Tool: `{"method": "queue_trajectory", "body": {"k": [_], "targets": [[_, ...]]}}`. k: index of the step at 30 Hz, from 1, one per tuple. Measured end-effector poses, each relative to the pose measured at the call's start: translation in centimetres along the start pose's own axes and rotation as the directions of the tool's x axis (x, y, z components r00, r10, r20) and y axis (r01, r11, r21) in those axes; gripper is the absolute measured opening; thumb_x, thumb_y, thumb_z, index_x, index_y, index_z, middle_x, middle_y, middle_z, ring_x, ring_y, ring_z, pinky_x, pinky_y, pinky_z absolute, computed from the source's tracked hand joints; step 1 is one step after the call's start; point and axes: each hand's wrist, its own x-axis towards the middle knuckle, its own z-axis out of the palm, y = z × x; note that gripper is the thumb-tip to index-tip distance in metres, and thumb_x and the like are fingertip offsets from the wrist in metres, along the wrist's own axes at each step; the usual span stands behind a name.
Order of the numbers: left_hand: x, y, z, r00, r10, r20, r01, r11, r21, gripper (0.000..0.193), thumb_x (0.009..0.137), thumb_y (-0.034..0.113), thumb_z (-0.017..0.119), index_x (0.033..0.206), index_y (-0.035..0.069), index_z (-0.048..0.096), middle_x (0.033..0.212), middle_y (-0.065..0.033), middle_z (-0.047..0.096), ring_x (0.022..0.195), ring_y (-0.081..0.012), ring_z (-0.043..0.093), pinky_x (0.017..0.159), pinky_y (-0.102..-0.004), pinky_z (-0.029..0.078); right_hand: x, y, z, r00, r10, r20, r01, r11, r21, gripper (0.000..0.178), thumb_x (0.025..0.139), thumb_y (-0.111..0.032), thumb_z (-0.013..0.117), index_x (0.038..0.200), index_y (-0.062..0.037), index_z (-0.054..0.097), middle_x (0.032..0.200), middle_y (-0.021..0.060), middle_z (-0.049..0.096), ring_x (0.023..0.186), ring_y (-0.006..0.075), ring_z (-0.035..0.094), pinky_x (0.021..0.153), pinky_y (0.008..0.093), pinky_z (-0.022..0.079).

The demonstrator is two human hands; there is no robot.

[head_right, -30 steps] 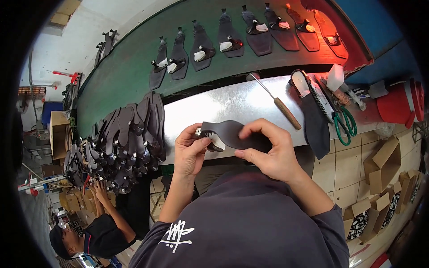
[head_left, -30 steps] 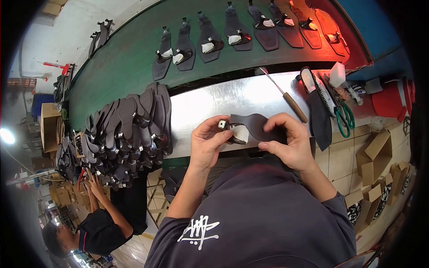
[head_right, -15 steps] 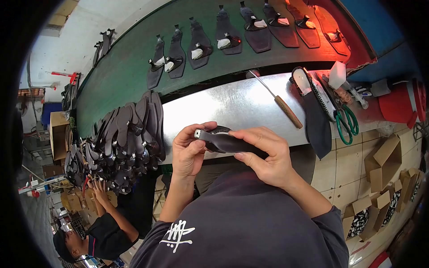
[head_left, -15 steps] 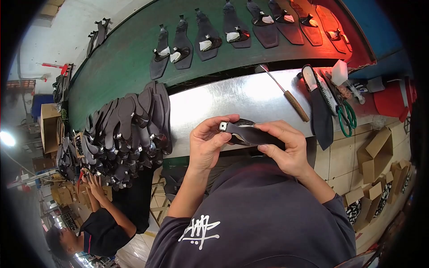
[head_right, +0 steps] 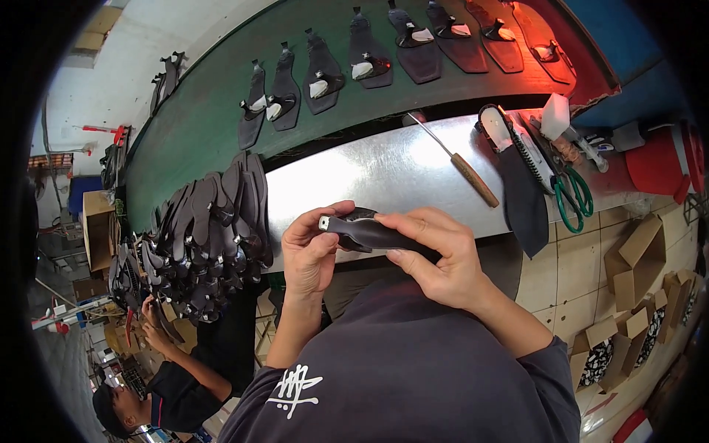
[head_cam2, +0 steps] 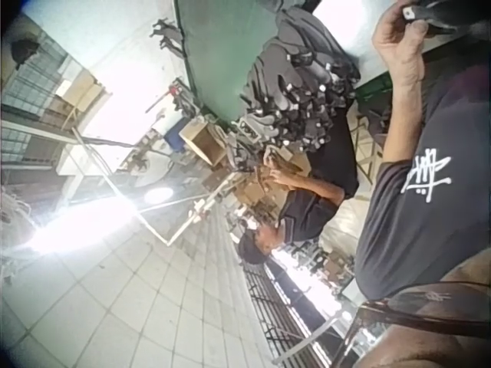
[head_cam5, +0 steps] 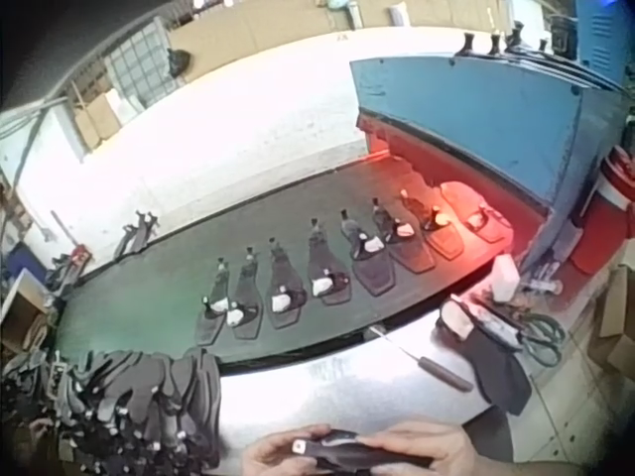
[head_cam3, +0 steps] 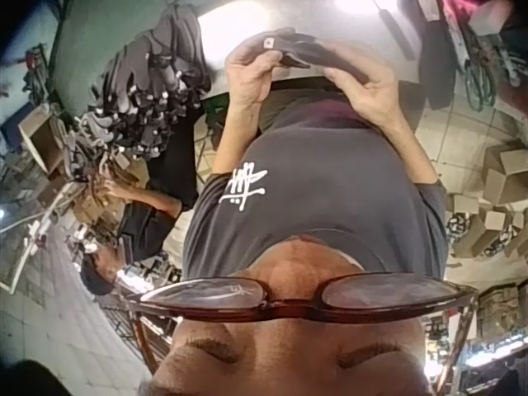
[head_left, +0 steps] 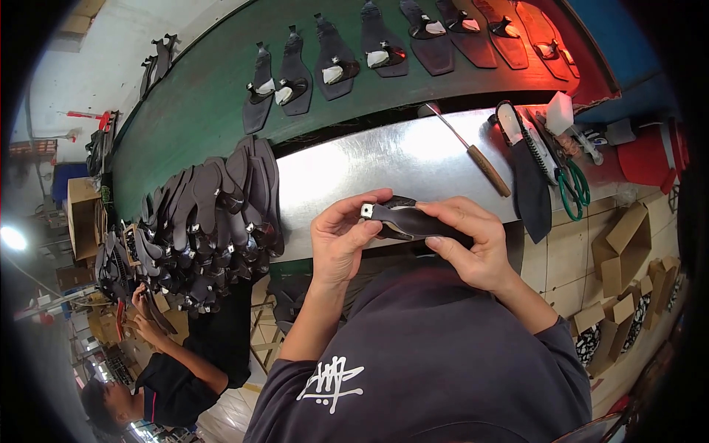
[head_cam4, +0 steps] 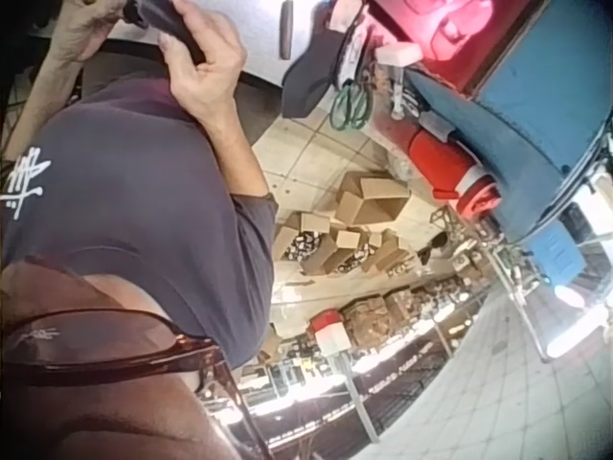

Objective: The person is assembling and finishing components of a shoe at a manufacturing station.

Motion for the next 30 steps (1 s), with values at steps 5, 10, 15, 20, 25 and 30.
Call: {"method": "queue_trajectory", "body": {"k": [5, 10, 15, 20, 25, 30], "targets": [[-0.2, -0.3, 0.1, 0.996, 0.084, -0.011, -0.082, 0.991, 0.107, 0.036, 0.078, -0.009, 0.068, 0.113, -0.004, 0.064, 0.118, -0.0227, 0.063, 0.103, -0.0218, 0.065, 0.083, -0.0293, 0.056, 0.0, -0.3, 0.0, 1.000, -0.012, 0.007, 0.012, 0.998, -0.060, 0.040, 0.074, 0.003, 0.068, 0.114, -0.0006, 0.067, 0.093, 0.0119, 0.066, 0.082, 0.0220, 0.063, 0.075, 0.0300, 0.049], [-0.5, 0.0, 0.3, 0.996, 0.084, 0.021, -0.086, 0.966, 0.242, 0.037, 0.076, -0.014, 0.067, 0.112, -0.006, 0.065, 0.120, -0.0252, 0.062, 0.112, -0.0266, 0.061, 0.090, -0.0324, 0.053, 0.3, -0.5, -0.2, 0.998, -0.060, 0.007, 0.061, 0.988, -0.142, 0.041, 0.073, 0.002, 0.069, 0.115, -0.0034, 0.067, 0.089, 0.0121, 0.064, 0.077, 0.0233, 0.061, 0.070, 0.0315, 0.049], [-0.4, -0.5, -0.6, 0.982, 0.151, 0.110, -0.174, 0.953, 0.247, 0.040, 0.074, -0.015, 0.066, 0.112, -0.003, 0.067, 0.122, -0.0285, 0.060, 0.114, -0.0310, 0.060, 0.093, -0.0348, 0.051, 0.5, -0.8, -0.4, 0.992, -0.121, 0.035, 0.125, 0.968, -0.218, 0.040, 0.072, -0.001, 0.071, 0.113, -0.0043, 0.068, 0.088, 0.0107, 0.064, 0.077, 0.0246, 0.061, 0.068, 0.0328, 0.049], [-0.1, -0.8, -1.3, 0.970, 0.166, 0.180, -0.208, 0.947, 0.245, 0.042, 0.071, -0.017, 0.065, 0.111, -0.002, 0.068, 0.123, -0.0302, 0.058, 0.116, -0.0326, 0.059, 0.093, -0.0355, 0.051, 0.2, -0.7, -0.4, 0.989, -0.145, 0.031, 0.148, 0.958, -0.247, 0.045, 0.068, 0.000, 0.071, 0.113, -0.0024, 0.067, 0.091, 0.0131, 0.065, 0.078, 0.0268, 0.061, 0.069, 0.0332, 0.049], [-0.3, -0.9, -1.5, 0.978, 0.123, 0.167, -0.166, 0.949, 0.269, 0.042, 0.067, -0.017, 0.063, 0.106, -0.002, 0.071, 0.122, -0.0296, 0.059, 0.114, -0.0315, 0.060, 0.094, -0.0353, 0.050, 0.0, -0.8, -0.4, 0.989, -0.141, 0.033, 0.144, 0.941, -0.306, 0.046, 0.066, -0.001, 0.072, 0.111, -0.0036, 0.068, 0.091, 0.0109, 0.065, 0.076, 0.0265, 0.061, 0.068, 0.0337, 0.049], [-0.5, -0.5, -1.3, 0.972, 0.093, 0.217, -0.162, 0.932, 0.326, 0.043, 0.067, -0.017, 0.060, 0.106, -0.003, 0.071, 0.121, -0.0285, 0.061, 0.110, -0.0291, 0.063, 0.093, -0.0328, 0.050, -0.2, -1.1, 0.0, 0.990, -0.134, 0.032, 0.137, 0.929, -0.343, 0.038, 0.069, -0.005, 0.073, 0.106, -0.0052, 0.068, 0.083, 0.0070, 0.060, 0.074, 0.0250, 0.059, 0.065, 0.0354, 0.049]]}}
